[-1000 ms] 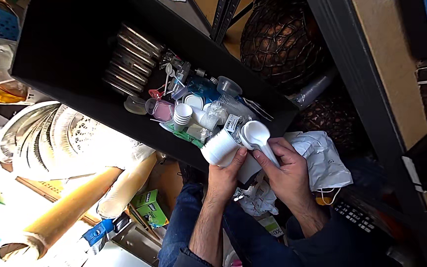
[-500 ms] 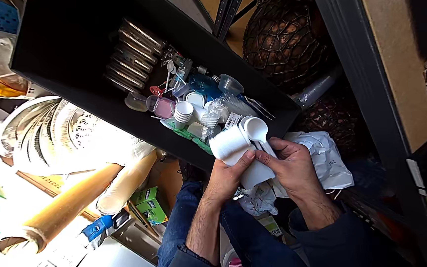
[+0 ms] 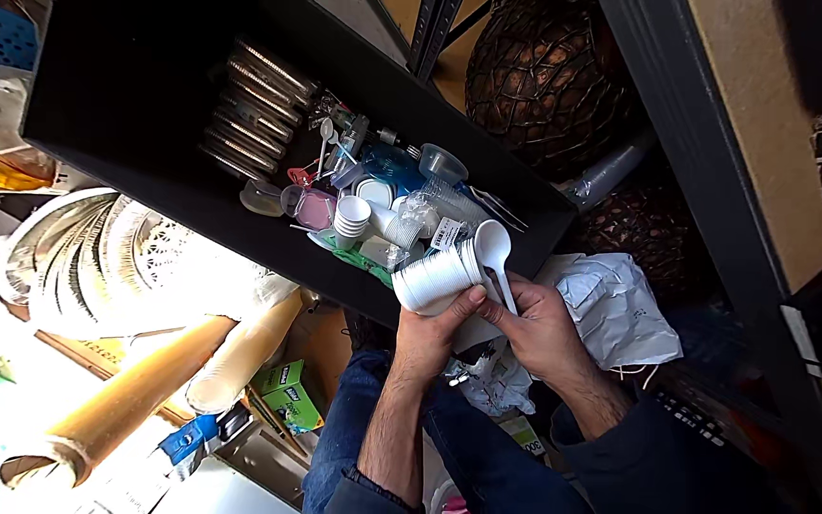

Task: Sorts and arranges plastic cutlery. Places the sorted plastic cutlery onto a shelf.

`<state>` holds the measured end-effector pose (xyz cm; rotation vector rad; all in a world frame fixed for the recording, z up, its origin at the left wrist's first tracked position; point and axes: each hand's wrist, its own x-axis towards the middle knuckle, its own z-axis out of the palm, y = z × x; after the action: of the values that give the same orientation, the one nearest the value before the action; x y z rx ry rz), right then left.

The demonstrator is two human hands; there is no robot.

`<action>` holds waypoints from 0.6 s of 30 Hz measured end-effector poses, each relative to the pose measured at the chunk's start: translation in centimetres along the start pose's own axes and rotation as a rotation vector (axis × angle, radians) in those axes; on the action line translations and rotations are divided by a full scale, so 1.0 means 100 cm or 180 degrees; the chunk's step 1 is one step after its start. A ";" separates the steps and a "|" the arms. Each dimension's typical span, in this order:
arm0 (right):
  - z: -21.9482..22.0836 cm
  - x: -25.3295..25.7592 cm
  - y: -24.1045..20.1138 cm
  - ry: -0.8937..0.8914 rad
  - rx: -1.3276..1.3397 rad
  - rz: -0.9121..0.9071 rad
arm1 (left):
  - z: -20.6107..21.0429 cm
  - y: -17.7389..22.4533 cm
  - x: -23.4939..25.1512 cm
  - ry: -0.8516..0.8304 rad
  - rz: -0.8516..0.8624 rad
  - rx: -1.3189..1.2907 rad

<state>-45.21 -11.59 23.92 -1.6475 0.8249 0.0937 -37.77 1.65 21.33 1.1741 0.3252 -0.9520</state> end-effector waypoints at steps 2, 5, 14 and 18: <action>-0.003 -0.001 0.001 -0.0061 -0.0016 -0.0173 | 0.000 0.000 0.000 -0.0115 0.0063 0.0042; -0.008 0.001 0.004 -0.0340 -0.0141 -0.0416 | -0.001 0.001 -0.001 -0.0283 -0.0025 0.0091; -0.026 0.009 -0.001 -0.1207 -0.1492 -0.0728 | -0.001 -0.005 0.000 -0.0140 0.0024 0.0039; -0.032 0.014 0.001 -0.1198 -0.1501 -0.0822 | -0.001 0.002 -0.001 -0.0122 0.0096 0.0008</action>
<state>-45.45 -15.11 23.98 -2.0791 0.3080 0.4295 -37.64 1.77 21.44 1.1585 0.2749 -0.9478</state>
